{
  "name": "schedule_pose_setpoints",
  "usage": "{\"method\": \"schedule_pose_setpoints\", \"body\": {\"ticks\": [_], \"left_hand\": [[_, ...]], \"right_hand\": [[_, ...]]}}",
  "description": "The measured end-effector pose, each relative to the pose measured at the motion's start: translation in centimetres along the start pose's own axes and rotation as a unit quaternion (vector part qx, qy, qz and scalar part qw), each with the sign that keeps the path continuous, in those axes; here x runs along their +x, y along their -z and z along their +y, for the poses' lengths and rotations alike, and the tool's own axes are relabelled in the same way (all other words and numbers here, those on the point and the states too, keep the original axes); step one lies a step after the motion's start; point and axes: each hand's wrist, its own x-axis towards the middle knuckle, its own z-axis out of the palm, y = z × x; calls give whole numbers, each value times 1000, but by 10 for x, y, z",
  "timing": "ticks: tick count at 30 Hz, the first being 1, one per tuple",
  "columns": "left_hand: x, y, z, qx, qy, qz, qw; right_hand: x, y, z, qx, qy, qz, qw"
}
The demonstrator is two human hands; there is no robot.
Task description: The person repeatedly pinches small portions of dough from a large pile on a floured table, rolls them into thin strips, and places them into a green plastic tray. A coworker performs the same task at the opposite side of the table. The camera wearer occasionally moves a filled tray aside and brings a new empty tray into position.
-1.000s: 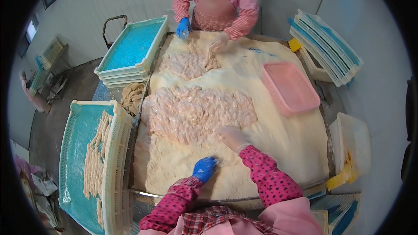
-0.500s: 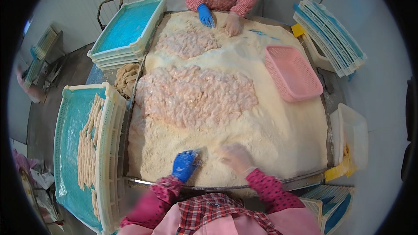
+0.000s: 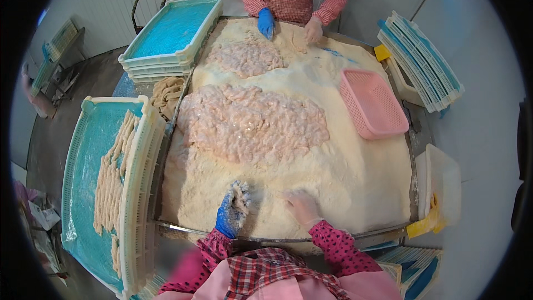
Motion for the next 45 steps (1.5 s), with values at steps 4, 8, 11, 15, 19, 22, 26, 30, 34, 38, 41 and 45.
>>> {"method": "schedule_pose_setpoints", "body": {"ticks": [4, 8, 11, 15, 19, 22, 26, 30, 34, 38, 41, 45], "left_hand": [[1, 13, -14, -62, 1, -34, 998], [6, -16, -16, -149, 20, -78, 986], [13, -28, -14, -122, 13, -145, 982], [2, -56, -33, -29, 88, -84, 992], [-2, -58, -32, 148, 111, 5, 983], [-5, -59, -26, 237, 99, -125, 958], [-7, -70, -24, 231, 133, -64, 962], [-3, -49, -35, 336, 94, -23, 937], [11, -52, -19, 595, 58, 44, 800], [21, -50, -3, 830, -27, 37, 555], [8, -7, 1, 922, -129, -4, 365], [14, -13, -19, 605, 23, 31, 795]], "right_hand": [[7, -1, -29, 349, -195, 5, 916], [3, -29, -69, 114, 122, 74, 983], [9, 10, -108, 110, 126, 85, 982], [23, 9, -91, 62, 90, 246, 963], [29, -1, -120, 77, 176, 176, 965], [48, 0, -90, 26, 91, 287, 953], [34, -15, -105, 158, 197, 229, 940], [43, -20, -93, 115, 11, 264, 957], [25, -15, -120, 372, 129, 141, 908], [-8, -33, -22, 263, -115, 237, 928], [-15, -43, -2, 217, -190, 243, 926], [-3, -25, -70, 188, -43, 173, 966]]}}
